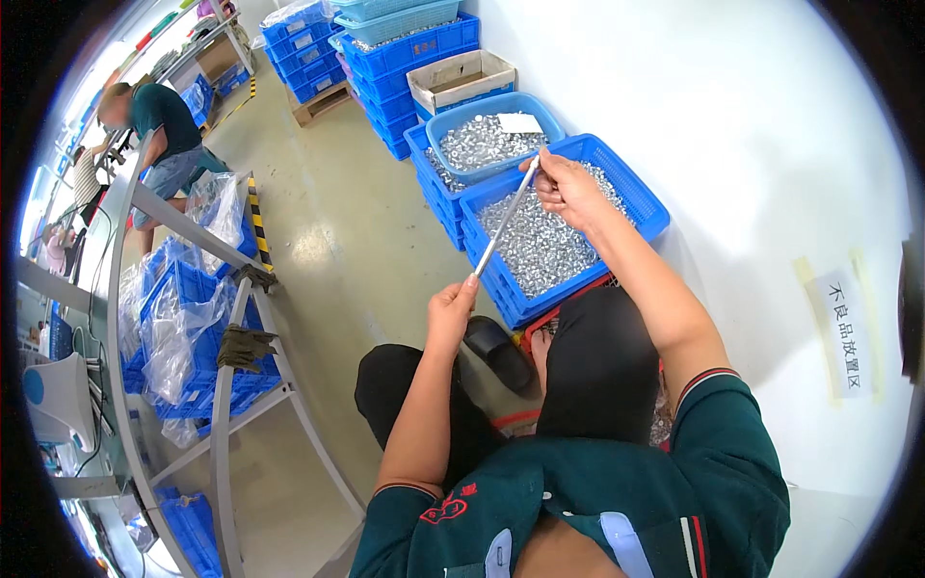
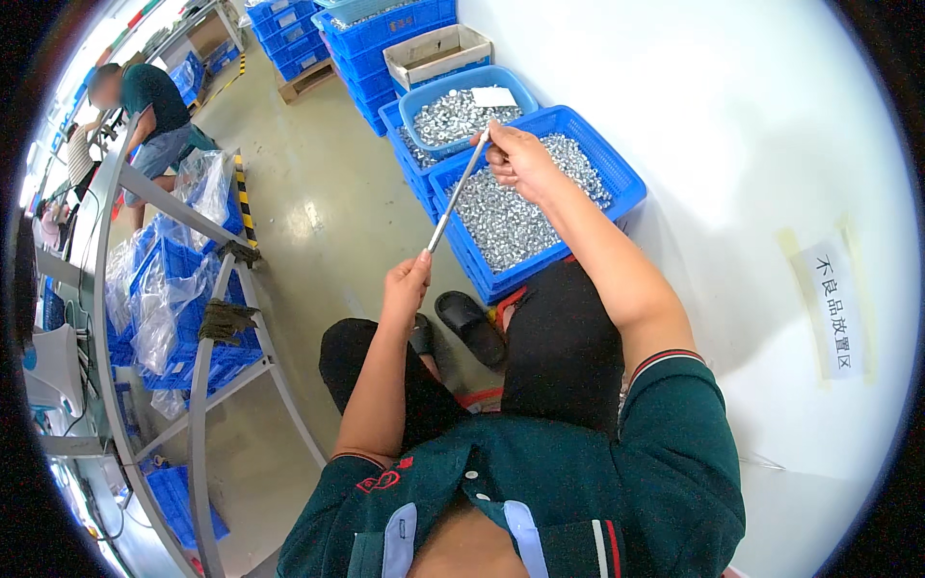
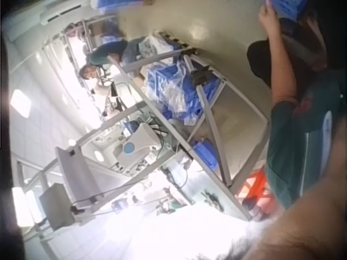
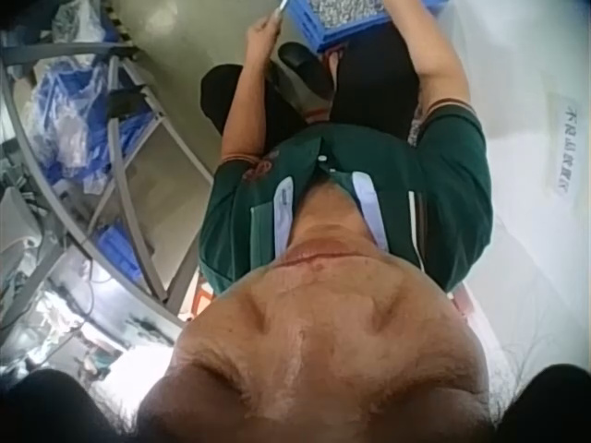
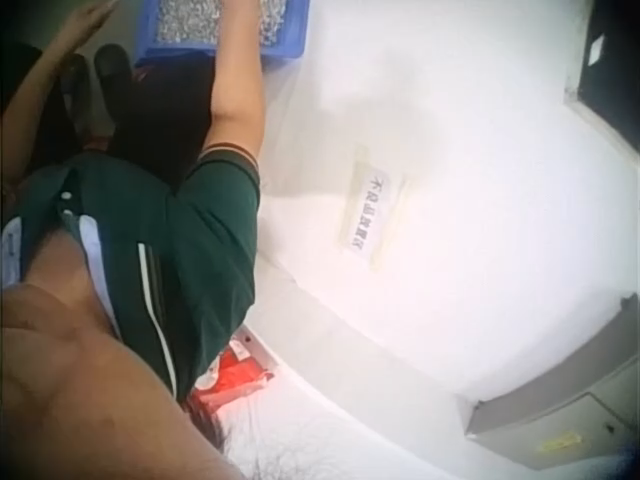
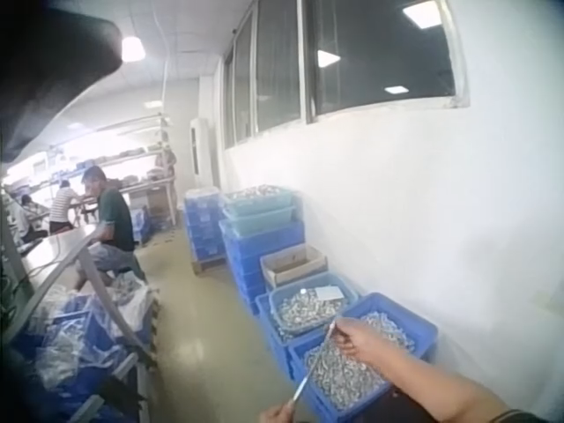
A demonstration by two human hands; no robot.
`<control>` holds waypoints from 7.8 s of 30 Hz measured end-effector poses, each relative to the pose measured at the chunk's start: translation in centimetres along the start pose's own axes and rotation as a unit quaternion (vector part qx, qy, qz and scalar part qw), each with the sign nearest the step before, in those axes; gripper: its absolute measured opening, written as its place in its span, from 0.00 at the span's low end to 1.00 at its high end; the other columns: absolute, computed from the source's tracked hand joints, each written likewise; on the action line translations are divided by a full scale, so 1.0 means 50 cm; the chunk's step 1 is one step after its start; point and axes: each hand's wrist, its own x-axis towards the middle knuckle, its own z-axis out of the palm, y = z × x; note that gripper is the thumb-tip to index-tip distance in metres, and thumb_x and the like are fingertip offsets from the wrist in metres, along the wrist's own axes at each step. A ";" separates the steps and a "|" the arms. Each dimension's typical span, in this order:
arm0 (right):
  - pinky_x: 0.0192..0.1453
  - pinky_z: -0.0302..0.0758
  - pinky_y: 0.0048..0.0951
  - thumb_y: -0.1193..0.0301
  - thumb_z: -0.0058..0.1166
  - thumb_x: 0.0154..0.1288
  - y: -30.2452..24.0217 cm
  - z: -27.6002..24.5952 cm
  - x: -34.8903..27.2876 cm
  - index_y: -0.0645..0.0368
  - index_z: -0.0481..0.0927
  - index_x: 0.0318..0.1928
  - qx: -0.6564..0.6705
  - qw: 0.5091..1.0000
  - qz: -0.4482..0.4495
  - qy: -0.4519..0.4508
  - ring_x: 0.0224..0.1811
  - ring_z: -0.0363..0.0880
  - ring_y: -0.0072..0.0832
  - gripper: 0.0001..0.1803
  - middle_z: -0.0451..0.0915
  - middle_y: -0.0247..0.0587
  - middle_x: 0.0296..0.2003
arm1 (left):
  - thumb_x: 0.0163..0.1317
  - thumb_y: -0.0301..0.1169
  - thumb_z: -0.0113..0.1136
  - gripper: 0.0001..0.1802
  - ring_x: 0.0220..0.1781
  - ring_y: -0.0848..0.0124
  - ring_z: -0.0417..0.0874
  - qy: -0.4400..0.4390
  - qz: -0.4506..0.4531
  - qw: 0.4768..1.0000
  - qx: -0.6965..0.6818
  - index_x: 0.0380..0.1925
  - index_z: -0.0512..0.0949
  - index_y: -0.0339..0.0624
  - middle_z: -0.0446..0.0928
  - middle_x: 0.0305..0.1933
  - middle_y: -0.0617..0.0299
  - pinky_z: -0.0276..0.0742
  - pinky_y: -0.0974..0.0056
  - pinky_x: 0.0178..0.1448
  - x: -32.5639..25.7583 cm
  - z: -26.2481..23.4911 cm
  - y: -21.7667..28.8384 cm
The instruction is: The person is picking small metal components from a blue bin and sliding them onto a metal rod.
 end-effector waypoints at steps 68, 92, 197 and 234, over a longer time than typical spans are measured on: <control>0.09 0.49 0.13 0.59 0.36 0.68 0.008 -0.008 0.011 0.63 0.71 0.39 -0.079 0.996 0.007 0.034 0.09 0.51 0.09 0.19 0.78 0.47 0.33 | 0.58 0.49 0.53 0.23 0.10 0.85 0.53 -0.003 -0.016 1.000 0.017 0.15 0.68 0.44 0.59 0.11 0.74 0.46 0.75 0.14 0.007 -0.014 -0.023; 0.07 0.50 0.09 0.55 0.40 0.66 -0.012 -0.038 0.014 0.64 0.71 0.41 0.087 0.996 0.024 0.012 0.08 0.53 0.07 0.21 0.77 0.46 0.39 | 0.57 0.50 0.53 0.24 0.12 0.84 0.54 -0.032 -0.004 0.999 0.025 0.15 0.69 0.43 0.60 0.12 0.73 0.47 0.74 0.16 0.004 -0.013 -0.023; 0.47 0.77 0.35 0.77 0.45 0.61 -0.003 -0.026 0.007 0.67 0.66 0.50 -0.103 0.983 -0.126 0.088 0.43 0.77 0.38 0.16 0.75 0.51 0.41 | 0.57 0.50 0.54 0.24 0.14 0.83 0.56 -0.007 -0.029 0.999 0.042 0.14 0.69 0.43 0.60 0.13 0.72 0.49 0.73 0.18 -0.007 -0.005 -0.018; 0.49 0.69 0.45 0.51 0.57 0.48 0.338 -0.221 0.050 0.47 0.69 0.51 -0.807 0.587 -0.056 -0.005 0.48 0.69 0.45 0.29 0.71 0.45 0.43 | 0.60 0.48 0.51 0.23 0.10 0.85 0.51 0.031 -0.087 0.996 -0.007 0.13 0.65 0.46 0.55 0.10 0.75 0.44 0.75 0.13 0.017 0.019 -0.008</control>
